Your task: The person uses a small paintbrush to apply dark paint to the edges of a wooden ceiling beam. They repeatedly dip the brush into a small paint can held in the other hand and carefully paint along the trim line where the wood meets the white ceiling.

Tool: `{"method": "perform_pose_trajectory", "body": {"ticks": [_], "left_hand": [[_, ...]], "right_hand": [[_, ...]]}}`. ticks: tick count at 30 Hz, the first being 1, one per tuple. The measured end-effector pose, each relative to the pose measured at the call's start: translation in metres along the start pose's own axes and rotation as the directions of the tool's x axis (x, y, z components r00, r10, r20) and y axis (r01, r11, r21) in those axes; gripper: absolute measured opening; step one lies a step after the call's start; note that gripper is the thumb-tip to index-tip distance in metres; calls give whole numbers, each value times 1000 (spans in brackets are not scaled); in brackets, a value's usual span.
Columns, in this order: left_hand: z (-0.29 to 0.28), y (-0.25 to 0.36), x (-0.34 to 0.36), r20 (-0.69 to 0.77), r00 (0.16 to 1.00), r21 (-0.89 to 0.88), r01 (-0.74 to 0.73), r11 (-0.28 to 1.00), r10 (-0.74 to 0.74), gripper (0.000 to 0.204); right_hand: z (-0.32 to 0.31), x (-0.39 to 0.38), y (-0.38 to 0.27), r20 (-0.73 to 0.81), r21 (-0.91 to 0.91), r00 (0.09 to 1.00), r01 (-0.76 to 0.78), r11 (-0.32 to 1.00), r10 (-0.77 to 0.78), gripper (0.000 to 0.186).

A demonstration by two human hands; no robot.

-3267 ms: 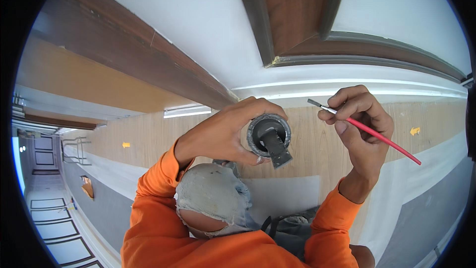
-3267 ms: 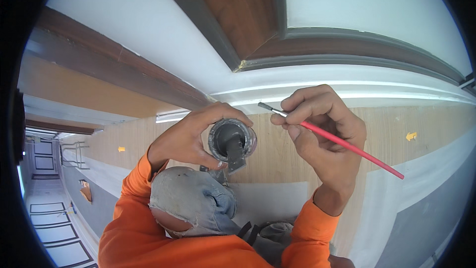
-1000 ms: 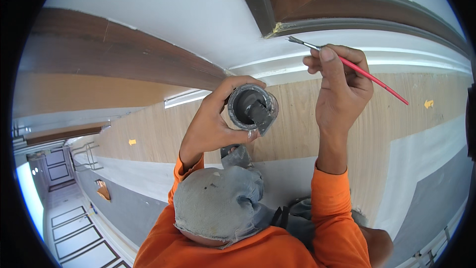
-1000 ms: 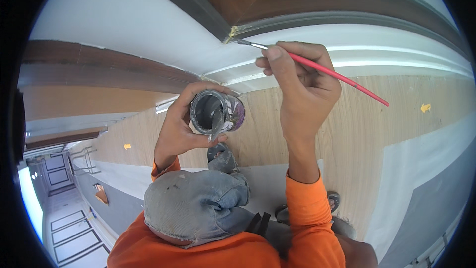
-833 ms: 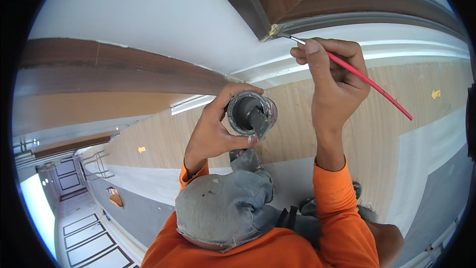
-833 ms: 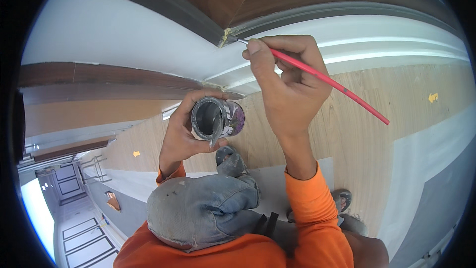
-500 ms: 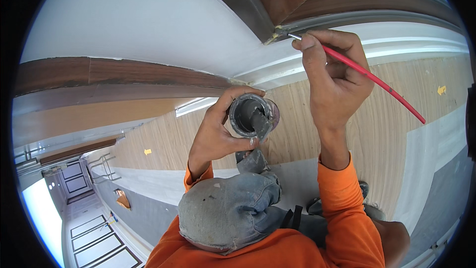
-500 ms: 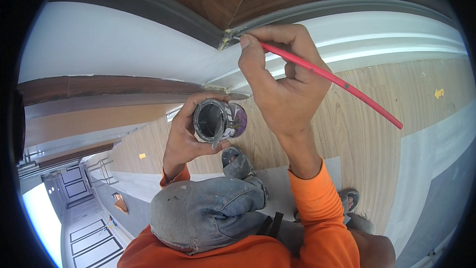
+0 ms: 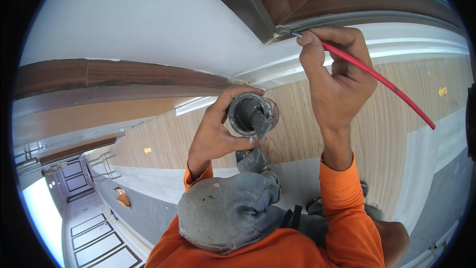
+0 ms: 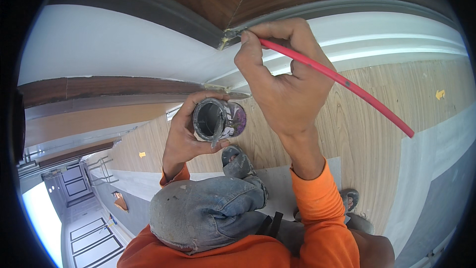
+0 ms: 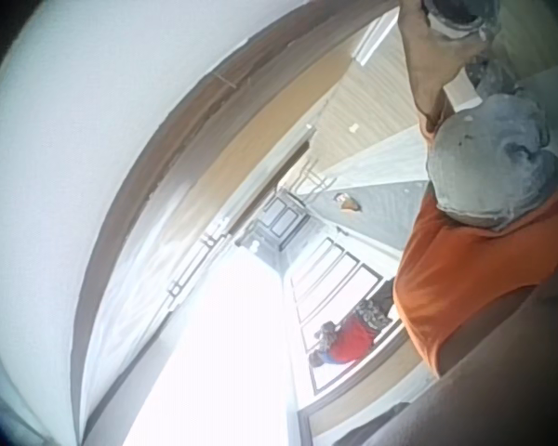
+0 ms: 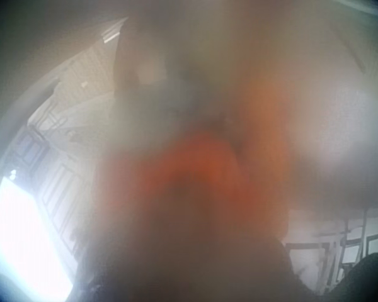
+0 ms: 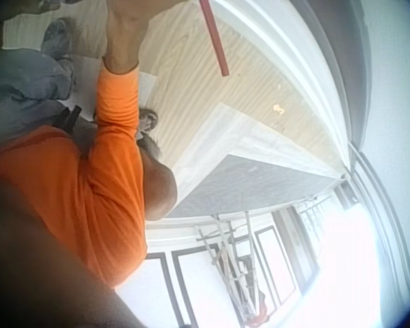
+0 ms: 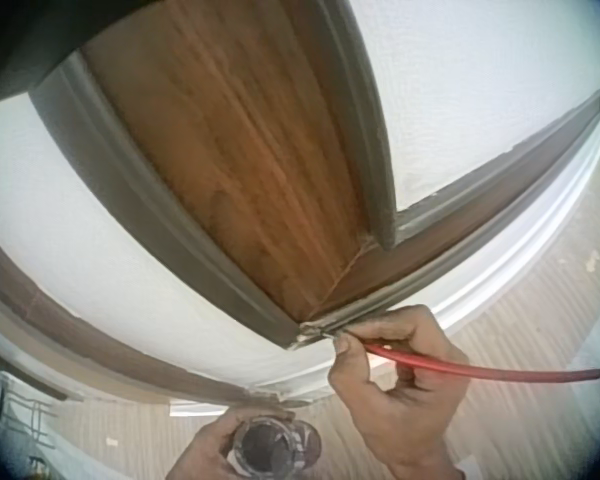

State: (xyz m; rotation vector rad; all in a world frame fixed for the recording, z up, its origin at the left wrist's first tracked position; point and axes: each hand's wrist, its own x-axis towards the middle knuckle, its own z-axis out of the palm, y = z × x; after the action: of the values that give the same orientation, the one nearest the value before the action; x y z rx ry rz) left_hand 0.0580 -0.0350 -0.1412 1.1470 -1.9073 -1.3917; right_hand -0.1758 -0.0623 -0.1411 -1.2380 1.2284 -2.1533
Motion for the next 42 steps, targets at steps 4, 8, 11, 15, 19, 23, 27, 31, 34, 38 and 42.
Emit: {"method": "perform_pose_trajectory", "body": {"ticks": [4, 8, 11, 15, 19, 23, 27, 31, 34, 38, 42], "left_hand": [[-2, 2, 0, 32, 999, 7, -9, 1000, 9, 90], [2, 3, -1, -18, 999, -23, 26, 999, -26, 89], [1, 5, -1, -23, 999, -25, 22, 999, -22, 89], [1, 4, -2, -30, 999, -32, 20, 999, -21, 89], [0, 4, -2, -29, 999, -26, 16, 1000, -17, 88], [-1, 4, -3, -32, 999, -18, 12, 1000, -12, 88], [-1, 4, -4, -37, 999, -25, 18, 1000, -19, 89], [-1, 4, -4, -36, 999, -33, 6, 999, -7, 89], [0, 6, -3, -36, 999, -34, -5, 999, 4, 88], [-1, 6, -5, -41, 999, -40, -10, 999, 8, 87], [-2, 6, -6, -41, 999, -44, 2, 999, -4, 87]], "right_hand": [[-2, 1, -8, -11, -16, 999, -34, 999, 34, 11], [1, 1, -5, 5, -24, 1000, -13, 1000, 13, 11], [-1, 1, -5, -1, -62, 1000, -20, 998, 20, 12], [-3, 2, -14, -10, -112, 999, -48, 993, 47, 11], [1, -1, -11, 15, -59, 999, -31, 998, 32, 11], [-5, 3, -8, -15, -135, 1000, 0, 991, -2, 11], [-8, 4, -16, -42, -165, 999, -32, 986, 25, 11], [-3, -2, -18, 35, -166, 999, 1, 986, 5, 11], [-3, -1, -13, 17, -191, 1000, 21, 981, -18, 12], [-11, 6, -4, -55, -155, 997, 43, 987, -52, 12], [-10, 3, -13, -40, -133, 999, 6, 991, -11, 11]]}}
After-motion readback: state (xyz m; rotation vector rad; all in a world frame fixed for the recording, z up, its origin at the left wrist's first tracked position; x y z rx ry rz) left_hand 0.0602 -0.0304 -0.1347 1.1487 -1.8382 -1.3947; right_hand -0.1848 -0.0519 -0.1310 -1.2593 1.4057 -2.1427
